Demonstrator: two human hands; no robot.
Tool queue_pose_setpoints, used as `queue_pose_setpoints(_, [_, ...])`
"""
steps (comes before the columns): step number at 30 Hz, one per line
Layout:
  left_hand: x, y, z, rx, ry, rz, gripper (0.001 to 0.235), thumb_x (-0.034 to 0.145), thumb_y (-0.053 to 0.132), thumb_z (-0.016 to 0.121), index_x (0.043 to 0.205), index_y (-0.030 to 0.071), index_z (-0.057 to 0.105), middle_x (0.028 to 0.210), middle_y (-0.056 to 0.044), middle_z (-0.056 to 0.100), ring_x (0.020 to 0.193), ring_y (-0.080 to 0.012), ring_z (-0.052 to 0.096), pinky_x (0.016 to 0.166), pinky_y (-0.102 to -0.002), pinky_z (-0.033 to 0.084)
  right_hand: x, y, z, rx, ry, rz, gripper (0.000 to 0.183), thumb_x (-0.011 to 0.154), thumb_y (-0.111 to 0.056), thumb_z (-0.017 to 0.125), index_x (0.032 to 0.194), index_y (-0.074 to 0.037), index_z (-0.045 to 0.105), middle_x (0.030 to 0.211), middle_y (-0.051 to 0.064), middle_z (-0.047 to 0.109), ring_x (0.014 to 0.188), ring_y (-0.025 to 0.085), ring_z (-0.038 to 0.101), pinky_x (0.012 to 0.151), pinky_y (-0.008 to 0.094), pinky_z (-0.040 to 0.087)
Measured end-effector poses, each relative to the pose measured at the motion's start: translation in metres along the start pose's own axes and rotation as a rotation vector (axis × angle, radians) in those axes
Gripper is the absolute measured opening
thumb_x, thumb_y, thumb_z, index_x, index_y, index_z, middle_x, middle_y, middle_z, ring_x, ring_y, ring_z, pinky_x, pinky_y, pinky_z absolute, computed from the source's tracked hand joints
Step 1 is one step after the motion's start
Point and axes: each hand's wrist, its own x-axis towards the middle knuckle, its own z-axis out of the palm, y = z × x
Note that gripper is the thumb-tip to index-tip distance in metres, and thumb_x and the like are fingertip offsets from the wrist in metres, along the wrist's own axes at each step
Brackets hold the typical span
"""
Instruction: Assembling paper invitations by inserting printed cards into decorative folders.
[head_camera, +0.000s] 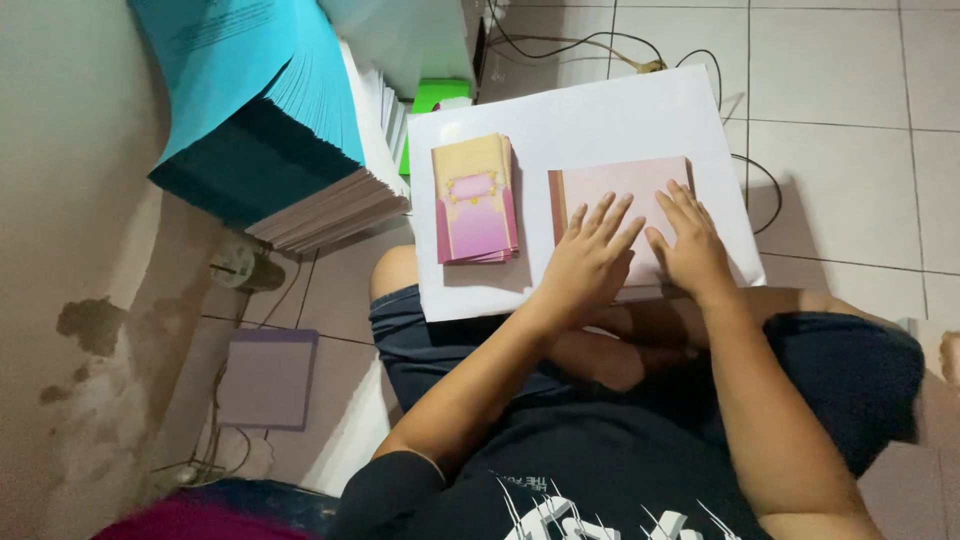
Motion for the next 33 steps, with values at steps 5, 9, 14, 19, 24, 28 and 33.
queue_pose_setpoints(5, [0.000,-0.001,0.011,0.041,-0.365,-0.115,0.061,0.100,0.044,0.047,0.155,0.017,0.045,0.161,-0.018,0.043,0.152,-0.0393,0.037,0.123,-0.059,0.027,-0.028,0.009,-0.021,-0.075,0.017,0.145,0.058,0.099,-0.029,0.062,0.148,0.000,0.054,0.156,0.025,0.047,0.147,0.041,0.041,0.121,0.052,0.033])
queue_pose_setpoints(9, [-0.001,-0.004,0.016,0.011,-0.363,-0.144,0.070,0.098,0.047,0.044,0.154,0.005,0.043,0.161,-0.019,0.042,0.152,-0.0367,0.038,0.123,-0.055,0.028,-0.050,-0.015,-0.036,-0.160,-0.186,0.359,0.077,0.098,-0.048,0.056,0.152,0.006,0.044,0.163,0.029,0.034,0.153,0.044,0.028,0.124,0.056,0.025])
queue_pose_setpoints(14, [0.001,-0.006,0.007,-0.050,-0.375,-0.168,0.068,0.098,0.045,0.048,0.153,0.005,0.045,0.160,-0.018,0.043,0.151,-0.0358,0.038,0.124,-0.055,0.027,-0.053,-0.035,-0.040,0.026,-0.121,0.326,0.078,0.100,-0.040,0.058,0.152,0.015,0.038,0.158,0.039,0.033,0.147,0.053,0.031,0.121,0.060,0.024])
queue_pose_setpoints(19, [0.004,-0.026,0.018,-0.257,-0.429,-0.279,0.071,0.104,0.063,0.029,0.147,0.014,0.055,0.159,-0.011,0.047,0.154,-0.0302,0.034,0.127,-0.052,0.018,-0.046,-0.082,-0.052,0.239,-0.041,0.034,0.059,0.105,-0.028,0.054,0.150,0.010,0.046,0.150,0.035,0.047,0.140,0.052,0.042,0.116,0.062,0.030])
queue_pose_setpoints(24, [0.004,-0.036,0.018,-0.511,-0.439,-0.310,0.064,0.111,0.059,0.021,0.139,0.021,0.065,0.160,-0.005,0.048,0.157,-0.0291,0.028,0.128,-0.055,0.012,-0.048,-0.103,-0.044,0.159,-0.141,-0.150,0.038,0.101,-0.030,0.061,0.117,0.004,0.061,0.153,0.030,0.048,0.144,0.049,0.041,0.116,0.061,0.033])
queue_pose_setpoints(28, [-0.001,-0.041,0.030,-0.457,-0.449,-0.288,0.075,0.107,0.063,0.013,0.135,0.020,0.068,0.155,-0.010,0.052,0.155,-0.0296,0.031,0.128,-0.053,0.012,-0.048,-0.103,-0.046,0.159,-0.119,-0.154,0.041,0.102,-0.029,0.062,0.121,0.007,0.060,0.155,0.030,0.047,0.145,0.048,0.040,0.117,0.060,0.032])
queue_pose_setpoints(33, [0.002,-0.035,0.017,-0.442,-0.437,-0.289,0.074,0.106,0.067,0.011,0.142,0.027,0.061,0.160,-0.007,0.047,0.157,-0.0295,0.029,0.129,-0.054,0.013,-0.047,-0.112,-0.058,0.265,-0.175,-0.077,0.061,0.101,-0.024,0.059,0.153,0.002,0.042,0.159,0.027,0.040,0.147,0.045,0.034,0.121,0.055,0.029])
